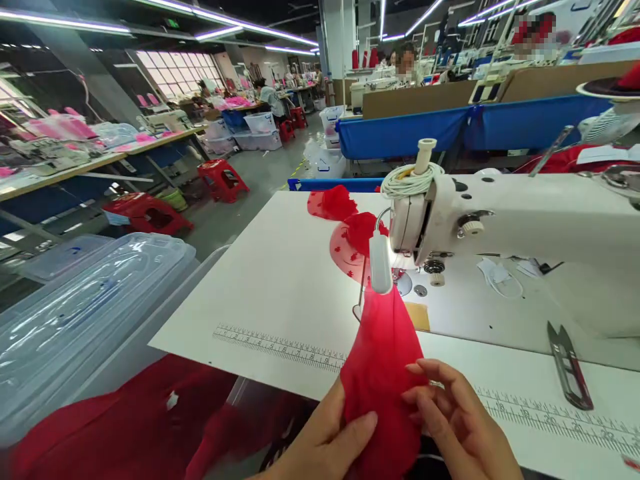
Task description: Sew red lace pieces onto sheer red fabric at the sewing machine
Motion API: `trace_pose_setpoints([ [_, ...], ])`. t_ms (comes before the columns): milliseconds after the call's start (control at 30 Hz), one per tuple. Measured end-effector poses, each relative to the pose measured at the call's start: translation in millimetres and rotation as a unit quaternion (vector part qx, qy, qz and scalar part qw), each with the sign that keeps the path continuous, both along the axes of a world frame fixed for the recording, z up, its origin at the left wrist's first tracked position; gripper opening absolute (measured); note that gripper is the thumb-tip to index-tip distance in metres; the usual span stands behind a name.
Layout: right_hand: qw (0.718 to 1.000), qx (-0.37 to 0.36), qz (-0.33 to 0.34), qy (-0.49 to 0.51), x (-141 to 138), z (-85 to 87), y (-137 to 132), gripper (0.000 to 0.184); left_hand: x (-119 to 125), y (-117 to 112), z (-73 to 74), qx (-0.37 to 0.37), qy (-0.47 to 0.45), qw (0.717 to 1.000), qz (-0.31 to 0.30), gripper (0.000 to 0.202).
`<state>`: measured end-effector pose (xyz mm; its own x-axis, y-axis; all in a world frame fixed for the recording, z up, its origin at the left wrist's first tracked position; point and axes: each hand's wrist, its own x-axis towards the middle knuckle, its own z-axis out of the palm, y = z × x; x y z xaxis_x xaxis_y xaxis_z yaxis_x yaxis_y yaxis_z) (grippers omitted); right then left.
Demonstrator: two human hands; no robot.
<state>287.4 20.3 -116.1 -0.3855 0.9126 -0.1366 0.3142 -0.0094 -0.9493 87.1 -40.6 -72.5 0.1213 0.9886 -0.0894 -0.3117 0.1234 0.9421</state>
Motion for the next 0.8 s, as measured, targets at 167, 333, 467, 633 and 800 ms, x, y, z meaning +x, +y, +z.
trace_pose_setpoints([
  [167,0.975,0.14,-0.061,-0.163,1.1,15.7,18.9,0.041,-1.2,-6.8,-7.3,0.008,0.085,0.993,0.076,0.049],
  [333,0.931,0.153,-0.034,-0.33,-11.8,29.8,30.0,0.054,5.2,-7.3,-19.0,-0.056,-0.05,0.994,0.082,0.06],
  [467,0.929,0.184,-0.038,-0.321,-23.7,33.3,26.8,0.048,9.2,-6.5,-28.6,-0.039,-0.109,0.992,0.054,0.068],
  [633,0.987,0.009,-0.161,0.01,-21.1,36.2,28.5,0.042,-8.5,-4.7,-30.5,0.048,0.104,0.993,0.034,0.081],
  [800,0.963,-0.085,-0.169,0.191,-31.6,40.7,30.8,0.04,-15.1,17.1,8.5,0.17,0.413,0.885,0.127,0.041],
])
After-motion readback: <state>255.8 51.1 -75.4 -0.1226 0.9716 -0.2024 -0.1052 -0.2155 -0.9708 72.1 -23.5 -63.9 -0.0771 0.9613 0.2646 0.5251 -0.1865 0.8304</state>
